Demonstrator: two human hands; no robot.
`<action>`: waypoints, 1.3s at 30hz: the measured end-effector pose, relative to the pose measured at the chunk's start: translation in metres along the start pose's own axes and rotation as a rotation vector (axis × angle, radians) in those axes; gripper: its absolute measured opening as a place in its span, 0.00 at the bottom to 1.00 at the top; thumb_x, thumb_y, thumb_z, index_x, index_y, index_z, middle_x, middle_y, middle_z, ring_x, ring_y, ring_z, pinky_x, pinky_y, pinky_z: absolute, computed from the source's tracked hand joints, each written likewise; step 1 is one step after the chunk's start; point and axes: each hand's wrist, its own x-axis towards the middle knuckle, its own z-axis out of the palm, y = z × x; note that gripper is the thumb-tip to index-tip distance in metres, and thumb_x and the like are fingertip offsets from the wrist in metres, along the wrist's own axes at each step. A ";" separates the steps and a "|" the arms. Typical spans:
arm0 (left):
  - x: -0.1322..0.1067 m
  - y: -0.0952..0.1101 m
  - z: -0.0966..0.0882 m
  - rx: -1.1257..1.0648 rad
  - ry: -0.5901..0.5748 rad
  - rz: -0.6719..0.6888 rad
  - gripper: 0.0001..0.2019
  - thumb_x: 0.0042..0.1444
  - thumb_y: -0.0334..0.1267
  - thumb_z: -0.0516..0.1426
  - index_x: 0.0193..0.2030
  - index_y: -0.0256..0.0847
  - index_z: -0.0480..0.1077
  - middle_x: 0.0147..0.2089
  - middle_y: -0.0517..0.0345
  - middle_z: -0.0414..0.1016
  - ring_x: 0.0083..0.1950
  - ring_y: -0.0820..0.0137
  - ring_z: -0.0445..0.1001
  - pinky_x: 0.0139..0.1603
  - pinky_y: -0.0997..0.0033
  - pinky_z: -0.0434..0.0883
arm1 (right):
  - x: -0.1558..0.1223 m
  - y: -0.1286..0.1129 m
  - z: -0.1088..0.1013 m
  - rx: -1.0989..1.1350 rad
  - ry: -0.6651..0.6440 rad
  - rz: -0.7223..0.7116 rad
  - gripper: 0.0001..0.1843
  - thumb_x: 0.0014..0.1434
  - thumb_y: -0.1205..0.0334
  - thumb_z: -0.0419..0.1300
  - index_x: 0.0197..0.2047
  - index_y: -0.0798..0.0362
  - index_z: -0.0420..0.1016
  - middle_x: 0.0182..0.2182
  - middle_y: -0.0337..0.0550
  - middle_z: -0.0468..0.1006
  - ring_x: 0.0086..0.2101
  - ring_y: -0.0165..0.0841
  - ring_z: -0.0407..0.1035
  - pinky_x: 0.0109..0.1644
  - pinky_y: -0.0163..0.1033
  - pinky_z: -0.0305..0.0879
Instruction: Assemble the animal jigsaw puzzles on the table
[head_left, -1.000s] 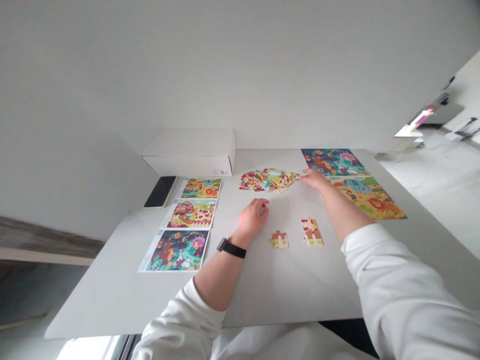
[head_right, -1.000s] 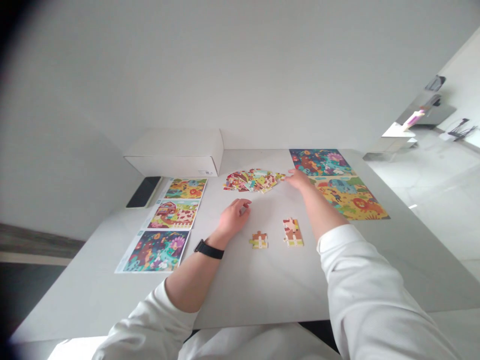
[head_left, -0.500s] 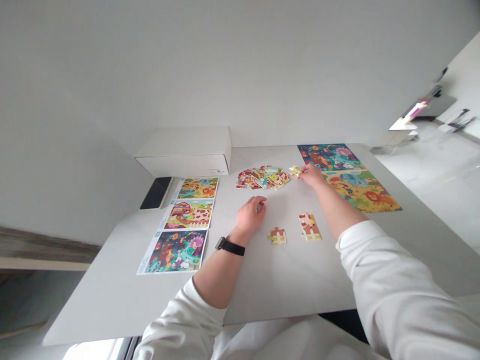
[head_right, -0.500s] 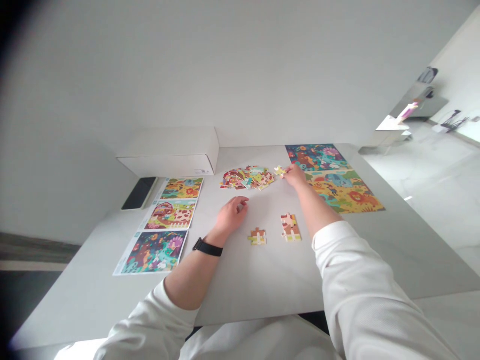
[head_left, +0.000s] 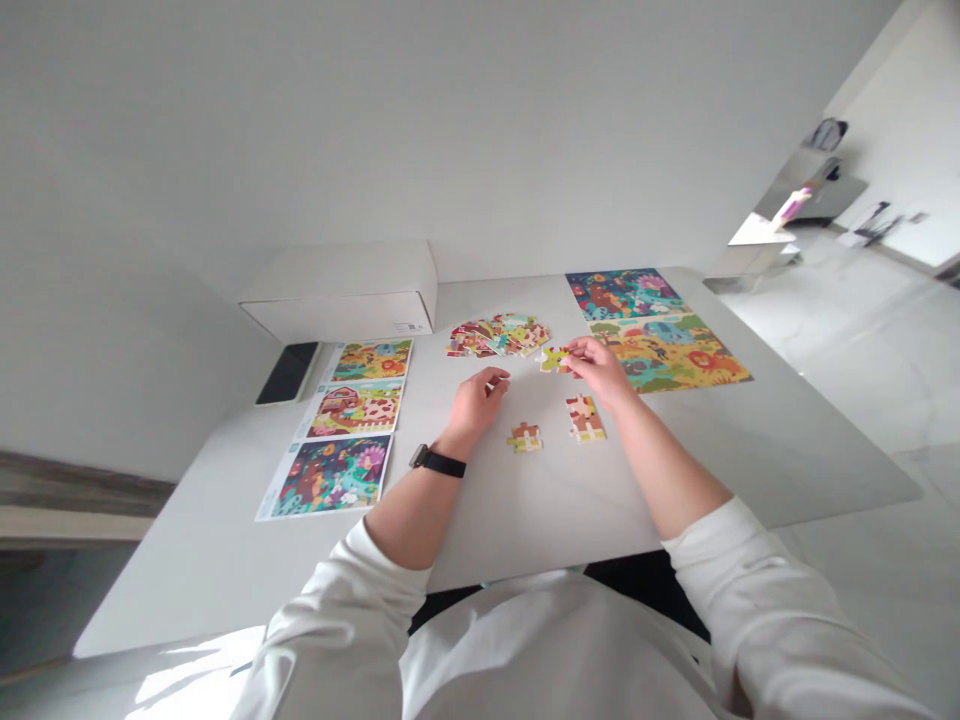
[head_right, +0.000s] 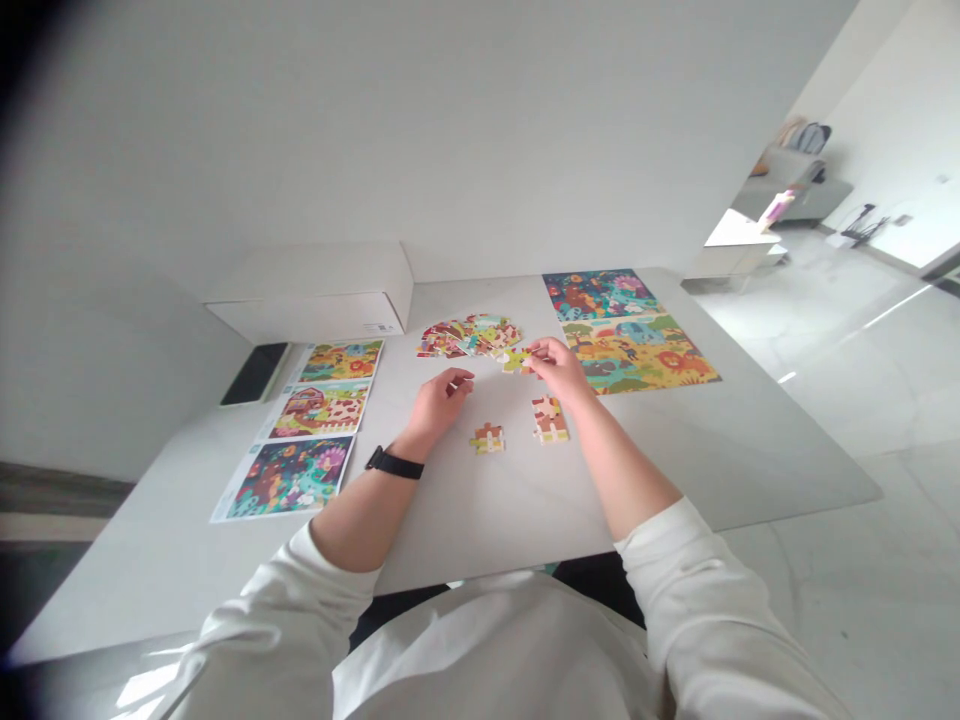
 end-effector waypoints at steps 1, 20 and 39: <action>-0.002 0.002 0.001 -0.025 0.002 -0.012 0.09 0.67 0.43 0.59 0.45 0.43 0.80 0.37 0.56 0.83 0.32 0.70 0.72 0.38 0.70 0.69 | -0.005 0.000 0.005 -0.015 -0.031 -0.017 0.21 0.53 0.47 0.71 0.45 0.47 0.76 0.36 0.39 0.81 0.36 0.34 0.77 0.39 0.38 0.72; -0.013 0.007 0.009 -0.334 -0.107 -0.060 0.27 0.59 0.67 0.64 0.41 0.41 0.77 0.36 0.54 0.82 0.31 0.72 0.69 0.33 0.71 0.66 | -0.023 -0.008 0.018 -0.029 -0.196 -0.037 0.18 0.56 0.48 0.71 0.46 0.48 0.79 0.37 0.42 0.86 0.38 0.37 0.81 0.41 0.39 0.73; -0.015 0.019 0.007 -0.423 -0.113 -0.151 0.22 0.61 0.61 0.61 0.36 0.40 0.75 0.30 0.58 0.77 0.27 0.74 0.67 0.28 0.72 0.64 | -0.025 -0.010 0.007 -0.477 -0.257 -0.664 0.18 0.64 0.68 0.67 0.56 0.43 0.80 0.58 0.46 0.83 0.60 0.45 0.76 0.70 0.57 0.70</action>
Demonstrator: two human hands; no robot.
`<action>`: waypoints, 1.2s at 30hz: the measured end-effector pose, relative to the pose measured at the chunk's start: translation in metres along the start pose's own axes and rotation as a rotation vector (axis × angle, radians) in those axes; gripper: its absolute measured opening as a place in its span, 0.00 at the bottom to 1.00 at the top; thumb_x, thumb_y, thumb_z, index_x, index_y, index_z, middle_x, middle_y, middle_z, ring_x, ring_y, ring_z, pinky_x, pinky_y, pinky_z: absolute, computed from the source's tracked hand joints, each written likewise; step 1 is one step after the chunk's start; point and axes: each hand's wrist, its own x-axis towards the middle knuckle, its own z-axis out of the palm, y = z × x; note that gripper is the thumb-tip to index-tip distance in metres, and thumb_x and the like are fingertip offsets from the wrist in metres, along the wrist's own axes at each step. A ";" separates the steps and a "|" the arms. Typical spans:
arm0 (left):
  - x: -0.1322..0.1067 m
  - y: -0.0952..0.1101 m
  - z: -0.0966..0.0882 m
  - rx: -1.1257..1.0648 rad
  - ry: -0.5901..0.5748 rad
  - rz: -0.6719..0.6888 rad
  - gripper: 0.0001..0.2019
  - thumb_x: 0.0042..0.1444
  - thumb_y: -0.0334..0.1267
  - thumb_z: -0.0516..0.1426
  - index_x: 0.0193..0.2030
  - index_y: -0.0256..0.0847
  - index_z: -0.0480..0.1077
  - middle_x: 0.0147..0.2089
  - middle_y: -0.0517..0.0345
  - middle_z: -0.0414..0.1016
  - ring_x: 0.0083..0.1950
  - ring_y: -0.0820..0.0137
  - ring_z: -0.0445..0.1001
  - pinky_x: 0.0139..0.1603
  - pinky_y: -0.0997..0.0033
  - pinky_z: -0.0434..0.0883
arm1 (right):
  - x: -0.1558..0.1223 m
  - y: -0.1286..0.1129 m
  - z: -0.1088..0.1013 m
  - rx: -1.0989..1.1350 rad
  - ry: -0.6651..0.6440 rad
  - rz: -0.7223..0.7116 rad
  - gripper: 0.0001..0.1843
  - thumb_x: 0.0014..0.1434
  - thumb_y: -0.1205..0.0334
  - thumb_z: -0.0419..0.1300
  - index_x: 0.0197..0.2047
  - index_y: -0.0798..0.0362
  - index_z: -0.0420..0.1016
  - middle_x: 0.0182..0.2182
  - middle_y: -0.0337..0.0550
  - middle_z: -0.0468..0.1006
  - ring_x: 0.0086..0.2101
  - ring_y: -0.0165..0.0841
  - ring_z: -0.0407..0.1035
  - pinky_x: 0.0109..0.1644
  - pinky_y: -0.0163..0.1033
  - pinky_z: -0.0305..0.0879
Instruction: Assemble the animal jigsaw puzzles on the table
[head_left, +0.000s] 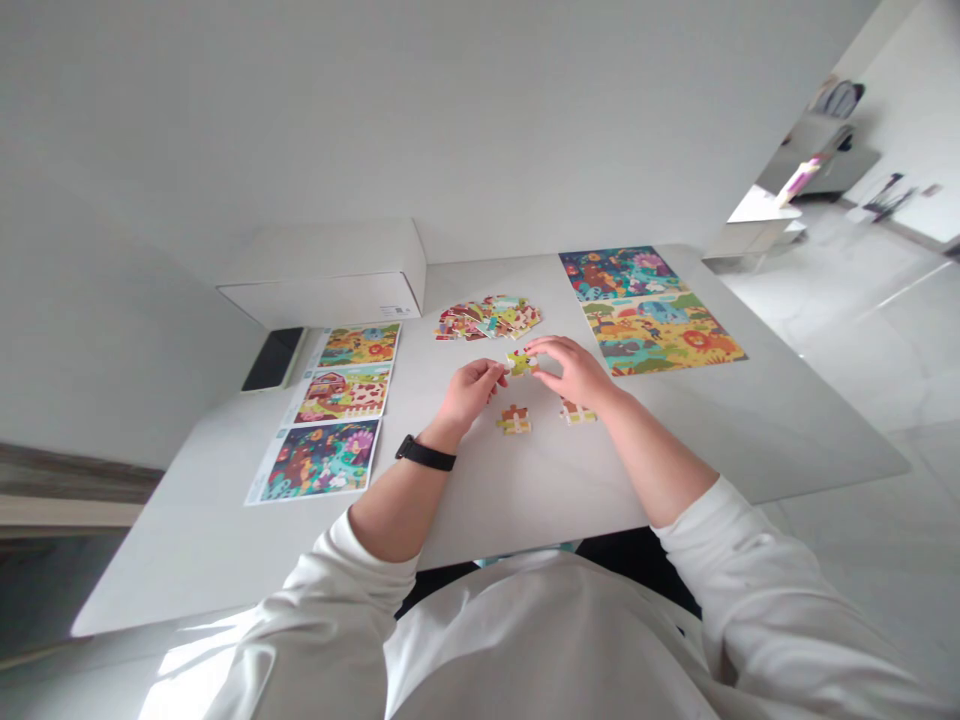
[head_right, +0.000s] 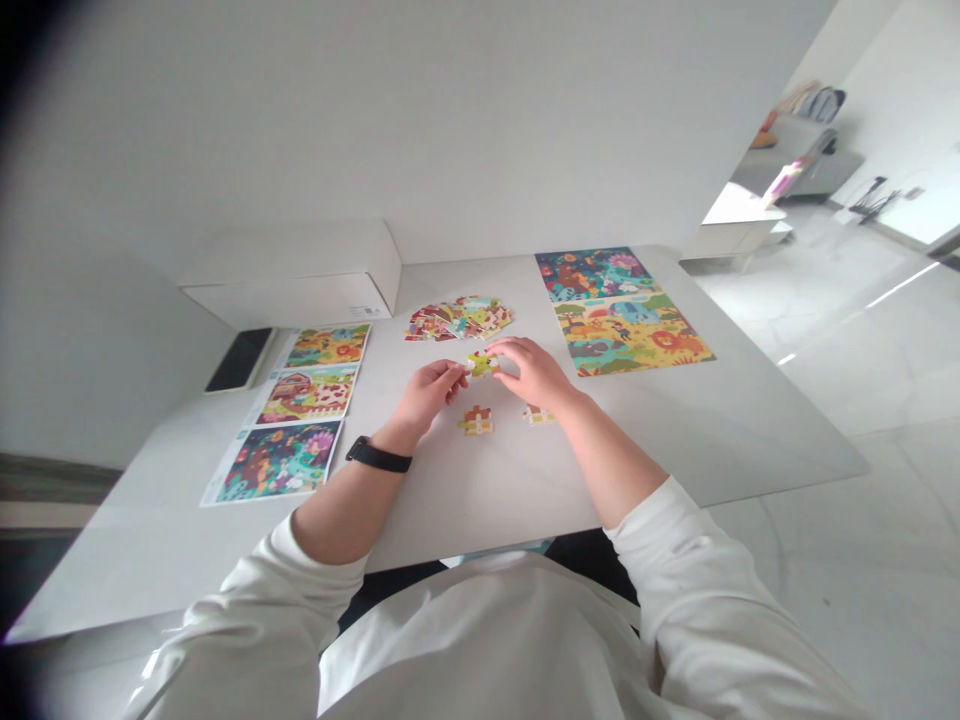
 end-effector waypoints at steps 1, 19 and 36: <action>-0.002 0.000 0.000 0.068 -0.002 0.055 0.20 0.64 0.58 0.59 0.38 0.40 0.76 0.33 0.56 0.79 0.30 0.72 0.70 0.31 0.71 0.67 | 0.000 0.004 -0.006 -0.001 0.015 0.010 0.17 0.64 0.68 0.67 0.55 0.43 0.81 0.59 0.46 0.83 0.60 0.44 0.76 0.70 0.56 0.70; -0.045 0.008 0.038 1.055 -0.577 0.680 0.31 0.73 0.56 0.57 0.78 0.50 0.66 0.83 0.48 0.58 0.83 0.46 0.56 0.84 0.36 0.49 | -0.017 0.067 -0.026 -0.060 0.001 0.307 0.16 0.60 0.71 0.66 0.50 0.47 0.85 0.57 0.47 0.86 0.59 0.43 0.78 0.70 0.53 0.70; -0.046 0.006 0.044 1.111 -0.611 0.634 0.34 0.73 0.62 0.53 0.79 0.50 0.65 0.85 0.49 0.55 0.84 0.46 0.54 0.84 0.35 0.49 | -0.020 0.067 -0.037 -0.105 -0.219 0.318 0.14 0.56 0.71 0.70 0.44 0.47 0.89 0.52 0.45 0.89 0.53 0.43 0.82 0.64 0.47 0.74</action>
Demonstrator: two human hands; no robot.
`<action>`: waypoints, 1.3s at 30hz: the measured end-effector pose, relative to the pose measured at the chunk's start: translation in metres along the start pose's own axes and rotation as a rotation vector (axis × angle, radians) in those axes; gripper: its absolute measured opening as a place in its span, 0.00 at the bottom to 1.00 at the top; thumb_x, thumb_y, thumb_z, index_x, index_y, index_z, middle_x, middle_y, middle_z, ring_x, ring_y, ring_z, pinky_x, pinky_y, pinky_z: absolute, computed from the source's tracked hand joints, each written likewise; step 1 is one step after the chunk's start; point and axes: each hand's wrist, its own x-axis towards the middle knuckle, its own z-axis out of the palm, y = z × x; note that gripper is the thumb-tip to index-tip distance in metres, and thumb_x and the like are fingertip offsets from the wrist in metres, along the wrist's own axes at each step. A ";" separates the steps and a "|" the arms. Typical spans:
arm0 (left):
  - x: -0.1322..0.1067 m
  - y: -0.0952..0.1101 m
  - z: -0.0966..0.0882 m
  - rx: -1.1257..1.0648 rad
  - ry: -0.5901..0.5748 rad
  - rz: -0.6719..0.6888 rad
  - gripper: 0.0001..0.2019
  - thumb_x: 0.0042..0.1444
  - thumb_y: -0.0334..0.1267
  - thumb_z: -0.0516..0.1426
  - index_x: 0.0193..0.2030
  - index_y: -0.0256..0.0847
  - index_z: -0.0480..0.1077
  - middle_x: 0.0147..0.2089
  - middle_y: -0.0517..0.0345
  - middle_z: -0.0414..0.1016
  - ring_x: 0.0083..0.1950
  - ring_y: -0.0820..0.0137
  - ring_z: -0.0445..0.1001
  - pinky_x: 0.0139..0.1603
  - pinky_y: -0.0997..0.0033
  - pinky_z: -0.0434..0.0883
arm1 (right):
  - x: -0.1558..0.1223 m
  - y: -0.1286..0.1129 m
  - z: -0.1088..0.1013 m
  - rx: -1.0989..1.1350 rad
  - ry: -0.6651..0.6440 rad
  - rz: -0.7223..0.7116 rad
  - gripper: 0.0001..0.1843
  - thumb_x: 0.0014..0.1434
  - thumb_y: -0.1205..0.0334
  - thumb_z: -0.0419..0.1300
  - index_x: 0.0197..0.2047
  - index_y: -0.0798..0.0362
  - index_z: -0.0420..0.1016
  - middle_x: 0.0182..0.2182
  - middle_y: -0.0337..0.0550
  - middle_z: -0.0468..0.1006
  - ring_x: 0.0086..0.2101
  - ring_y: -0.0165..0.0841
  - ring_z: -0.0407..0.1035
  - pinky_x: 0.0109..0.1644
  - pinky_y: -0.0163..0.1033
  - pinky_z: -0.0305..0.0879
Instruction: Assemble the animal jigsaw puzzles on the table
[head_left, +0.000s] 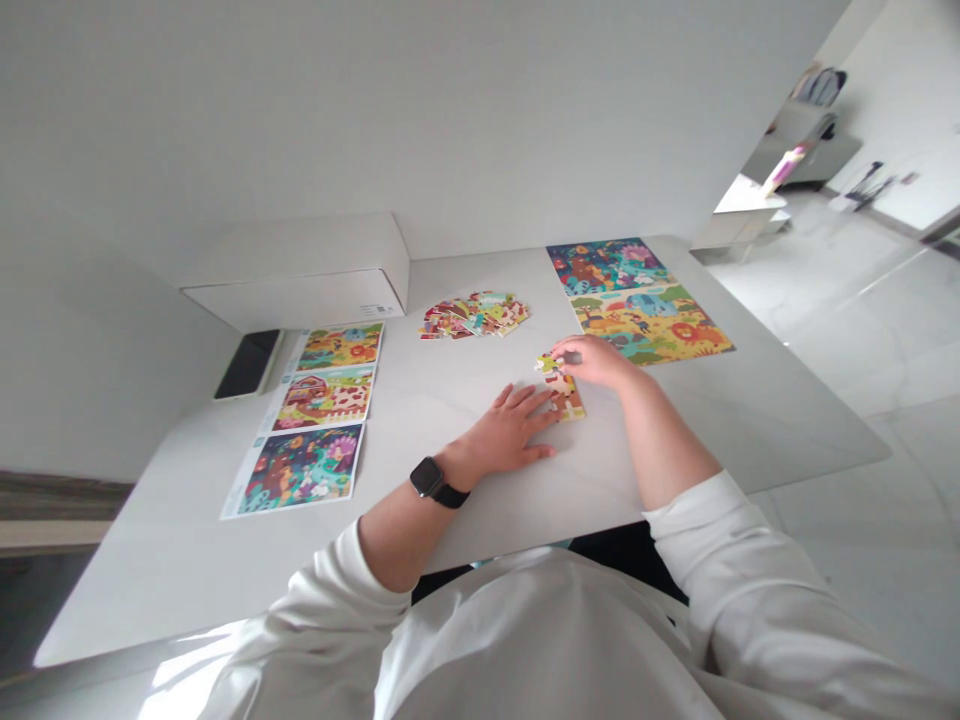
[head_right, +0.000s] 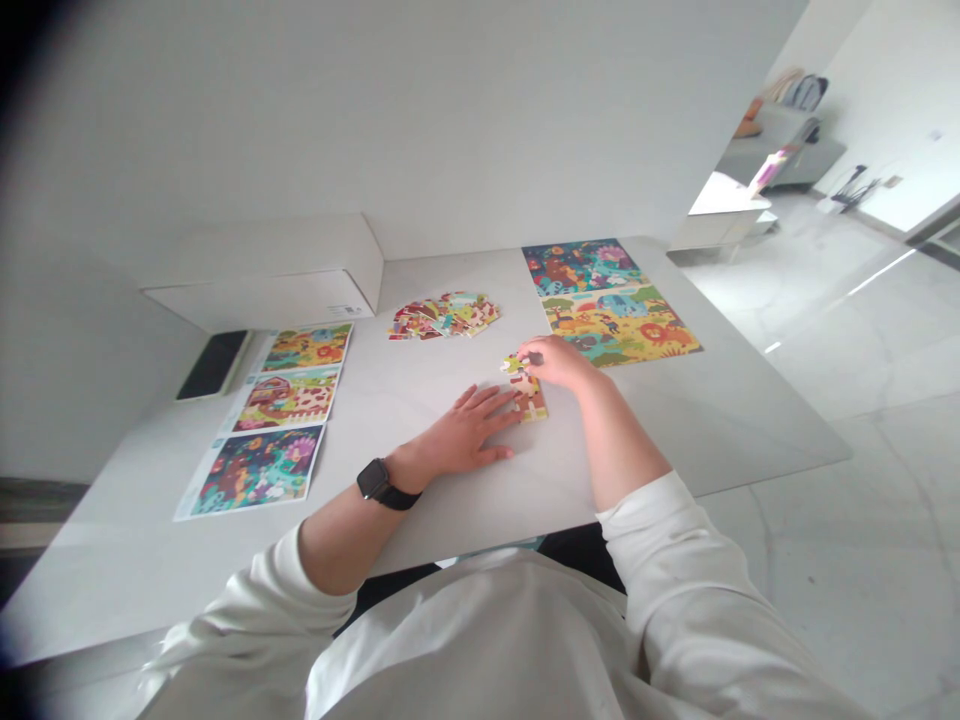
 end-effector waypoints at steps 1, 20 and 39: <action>0.000 0.000 0.000 -0.003 0.006 0.002 0.34 0.73 0.62 0.53 0.79 0.50 0.66 0.85 0.49 0.55 0.84 0.46 0.54 0.83 0.34 0.49 | 0.000 0.000 0.000 -0.001 -0.008 -0.006 0.14 0.55 0.71 0.70 0.44 0.47 0.89 0.52 0.45 0.89 0.53 0.43 0.82 0.64 0.47 0.74; 0.001 -0.002 0.001 -0.048 0.028 0.021 0.33 0.72 0.61 0.54 0.78 0.51 0.67 0.84 0.47 0.57 0.83 0.45 0.56 0.83 0.35 0.48 | -0.003 -0.002 -0.006 -0.044 -0.063 0.016 0.18 0.57 0.74 0.67 0.44 0.42 0.90 0.53 0.37 0.89 0.56 0.44 0.82 0.65 0.48 0.73; -0.001 -0.001 0.003 -0.049 0.037 0.008 0.34 0.70 0.63 0.56 0.77 0.51 0.67 0.84 0.48 0.58 0.83 0.46 0.56 0.83 0.36 0.50 | 0.014 0.008 0.017 -0.114 0.139 0.023 0.21 0.60 0.78 0.63 0.49 0.46 0.89 0.55 0.46 0.87 0.59 0.44 0.79 0.71 0.56 0.69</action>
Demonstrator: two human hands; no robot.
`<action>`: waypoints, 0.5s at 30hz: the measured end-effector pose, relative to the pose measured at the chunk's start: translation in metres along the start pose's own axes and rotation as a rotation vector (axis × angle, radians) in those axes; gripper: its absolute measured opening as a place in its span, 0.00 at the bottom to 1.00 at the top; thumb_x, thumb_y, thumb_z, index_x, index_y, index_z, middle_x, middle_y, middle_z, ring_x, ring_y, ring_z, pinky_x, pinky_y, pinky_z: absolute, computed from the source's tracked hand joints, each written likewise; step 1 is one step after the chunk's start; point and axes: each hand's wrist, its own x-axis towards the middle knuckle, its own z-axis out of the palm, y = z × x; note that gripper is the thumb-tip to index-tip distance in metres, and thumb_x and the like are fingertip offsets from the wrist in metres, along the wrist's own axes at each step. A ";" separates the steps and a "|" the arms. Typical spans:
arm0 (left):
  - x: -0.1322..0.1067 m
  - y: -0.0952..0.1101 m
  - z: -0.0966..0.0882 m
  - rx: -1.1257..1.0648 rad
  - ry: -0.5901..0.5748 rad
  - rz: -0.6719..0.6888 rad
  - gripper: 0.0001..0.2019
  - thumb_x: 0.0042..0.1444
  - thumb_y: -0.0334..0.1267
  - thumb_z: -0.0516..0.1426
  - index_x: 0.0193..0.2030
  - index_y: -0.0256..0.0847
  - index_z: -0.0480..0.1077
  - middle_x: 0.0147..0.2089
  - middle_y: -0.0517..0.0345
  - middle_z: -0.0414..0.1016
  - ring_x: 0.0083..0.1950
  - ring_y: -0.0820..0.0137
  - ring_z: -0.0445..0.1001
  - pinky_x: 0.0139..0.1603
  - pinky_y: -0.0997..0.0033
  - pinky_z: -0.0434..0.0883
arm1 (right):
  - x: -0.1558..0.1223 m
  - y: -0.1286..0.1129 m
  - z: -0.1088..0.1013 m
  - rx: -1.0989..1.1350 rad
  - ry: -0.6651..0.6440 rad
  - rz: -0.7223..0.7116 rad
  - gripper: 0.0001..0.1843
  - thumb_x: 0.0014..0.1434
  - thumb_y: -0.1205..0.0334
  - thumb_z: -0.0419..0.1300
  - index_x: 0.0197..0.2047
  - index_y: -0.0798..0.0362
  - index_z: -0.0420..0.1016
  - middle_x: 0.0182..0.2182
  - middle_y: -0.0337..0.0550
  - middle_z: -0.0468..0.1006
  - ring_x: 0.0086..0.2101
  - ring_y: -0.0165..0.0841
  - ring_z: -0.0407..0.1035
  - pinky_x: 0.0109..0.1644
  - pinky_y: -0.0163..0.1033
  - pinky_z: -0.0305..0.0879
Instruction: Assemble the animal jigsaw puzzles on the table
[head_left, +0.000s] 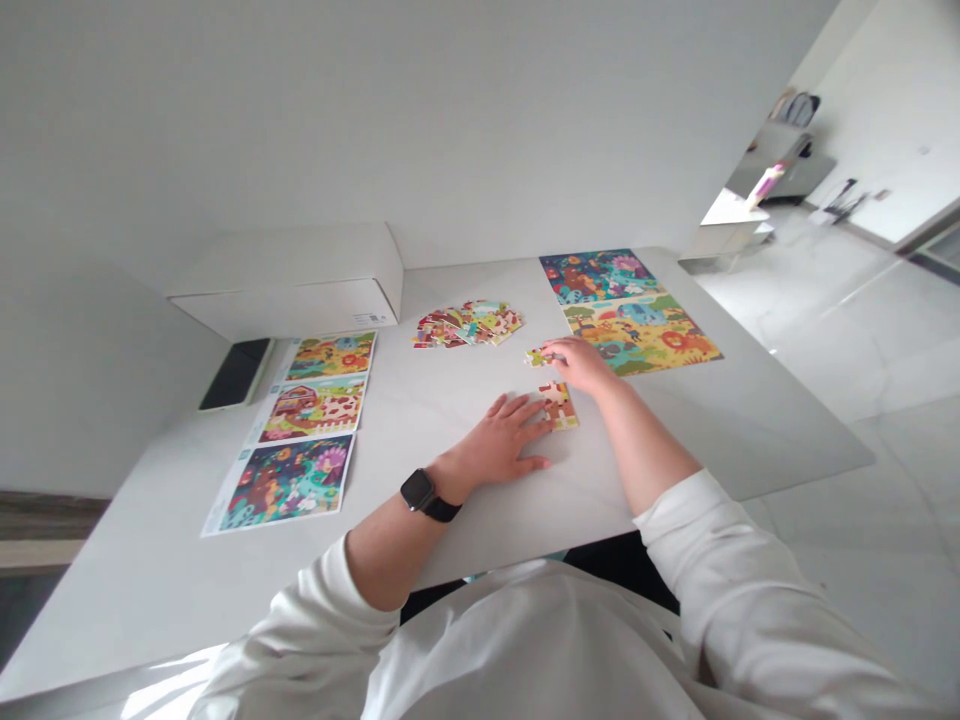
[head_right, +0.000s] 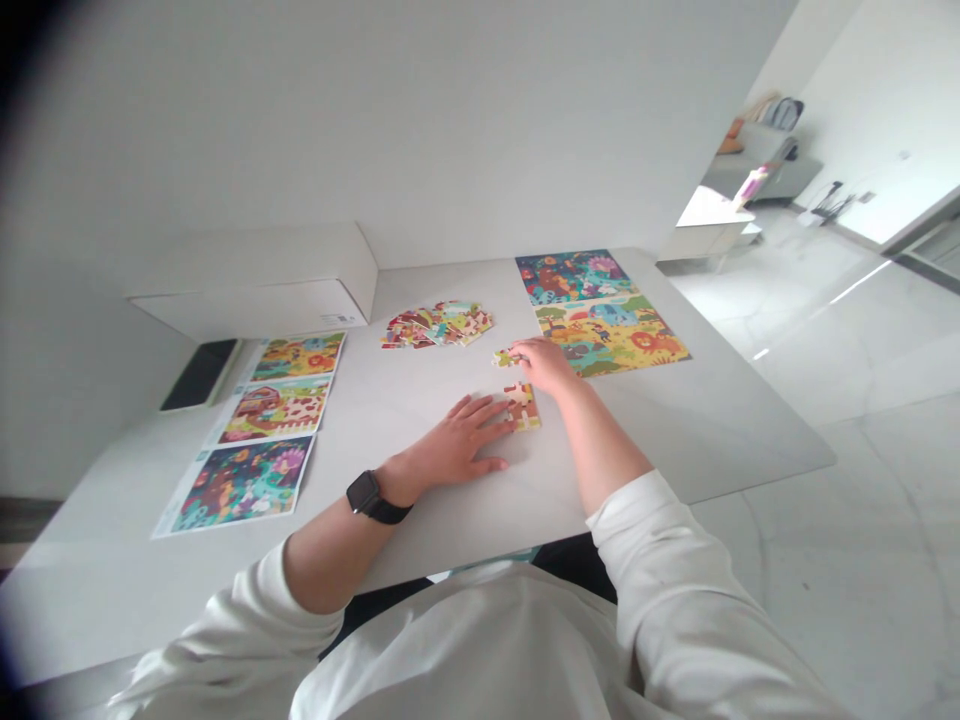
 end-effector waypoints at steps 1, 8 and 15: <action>0.000 0.000 0.000 0.002 -0.001 0.004 0.35 0.70 0.64 0.56 0.77 0.51 0.68 0.83 0.48 0.58 0.83 0.46 0.56 0.83 0.35 0.50 | 0.001 -0.001 0.001 -0.006 0.002 -0.001 0.21 0.60 0.78 0.63 0.48 0.46 0.89 0.55 0.46 0.87 0.59 0.44 0.79 0.71 0.55 0.69; -0.002 0.007 -0.006 0.038 -0.002 0.022 0.34 0.69 0.63 0.58 0.76 0.52 0.70 0.81 0.49 0.63 0.81 0.46 0.61 0.82 0.35 0.53 | 0.000 -0.007 0.003 -0.022 0.012 0.023 0.20 0.59 0.78 0.64 0.46 0.47 0.88 0.54 0.47 0.88 0.57 0.43 0.80 0.69 0.53 0.71; -0.003 0.020 -0.003 0.067 -0.011 0.021 0.37 0.69 0.64 0.56 0.77 0.45 0.68 0.79 0.41 0.66 0.78 0.45 0.64 0.82 0.34 0.52 | -0.002 -0.008 0.004 -0.039 0.008 0.005 0.19 0.59 0.77 0.64 0.46 0.46 0.88 0.52 0.45 0.88 0.56 0.43 0.81 0.67 0.53 0.73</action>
